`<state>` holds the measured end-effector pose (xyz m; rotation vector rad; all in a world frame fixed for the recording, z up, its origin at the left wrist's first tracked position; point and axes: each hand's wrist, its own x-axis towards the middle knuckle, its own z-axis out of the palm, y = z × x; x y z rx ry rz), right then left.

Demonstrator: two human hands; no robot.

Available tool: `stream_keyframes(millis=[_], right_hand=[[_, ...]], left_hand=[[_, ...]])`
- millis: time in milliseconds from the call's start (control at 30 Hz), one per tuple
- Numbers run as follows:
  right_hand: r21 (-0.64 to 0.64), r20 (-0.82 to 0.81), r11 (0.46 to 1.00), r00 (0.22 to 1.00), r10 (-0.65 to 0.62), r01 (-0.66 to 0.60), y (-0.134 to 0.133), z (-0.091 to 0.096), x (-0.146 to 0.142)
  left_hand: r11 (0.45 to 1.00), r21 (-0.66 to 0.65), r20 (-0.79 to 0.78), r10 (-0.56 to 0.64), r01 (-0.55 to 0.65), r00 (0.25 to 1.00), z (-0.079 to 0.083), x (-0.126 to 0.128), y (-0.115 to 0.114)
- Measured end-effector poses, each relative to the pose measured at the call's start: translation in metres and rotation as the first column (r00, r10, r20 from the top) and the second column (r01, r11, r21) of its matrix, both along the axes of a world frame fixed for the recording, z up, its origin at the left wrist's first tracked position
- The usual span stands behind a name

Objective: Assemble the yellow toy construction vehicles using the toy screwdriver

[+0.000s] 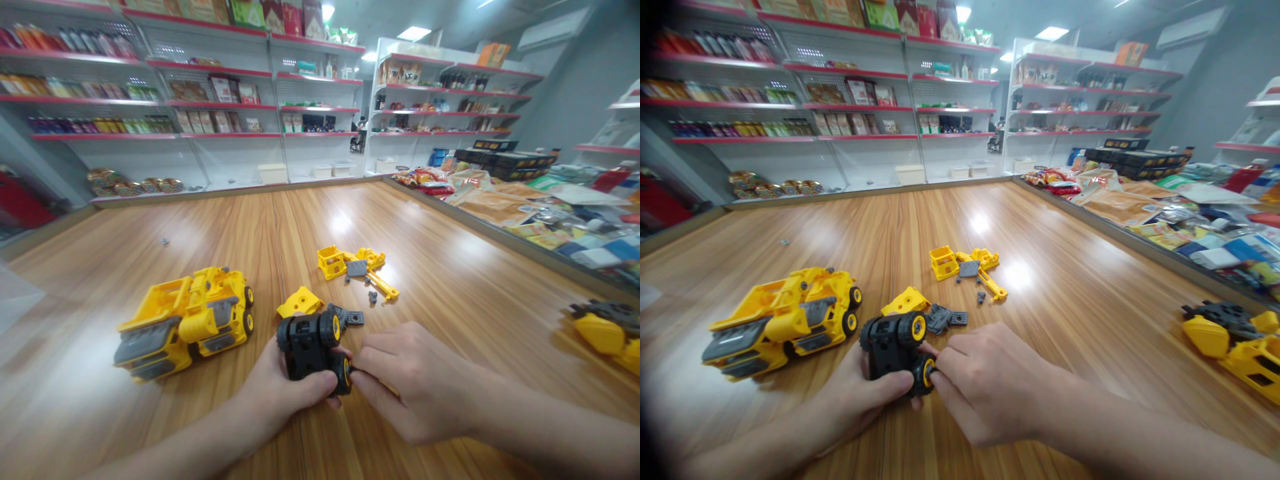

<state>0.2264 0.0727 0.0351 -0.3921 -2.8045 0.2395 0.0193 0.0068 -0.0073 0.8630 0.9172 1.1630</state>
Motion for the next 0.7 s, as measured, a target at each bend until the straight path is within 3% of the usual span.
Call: stream_keyframes(millis=[233,700], right_hand=[[-0.091,-0.048,0.996,0.999,-0.021,0.017,0.0009,0.0042,0.0002],[0.023,0.022,1.000,1.000,0.000,-0.001,0.0001,0.0023,-0.0007]], left_hand=[[0.999,0.017,-0.035,-0.028,0.028,0.999,-0.0052,-0.0031,-0.0005],[1.000,0.003,-0.020,-0.020,0.020,1.000,-0.0048,-0.0029,0.0004]])
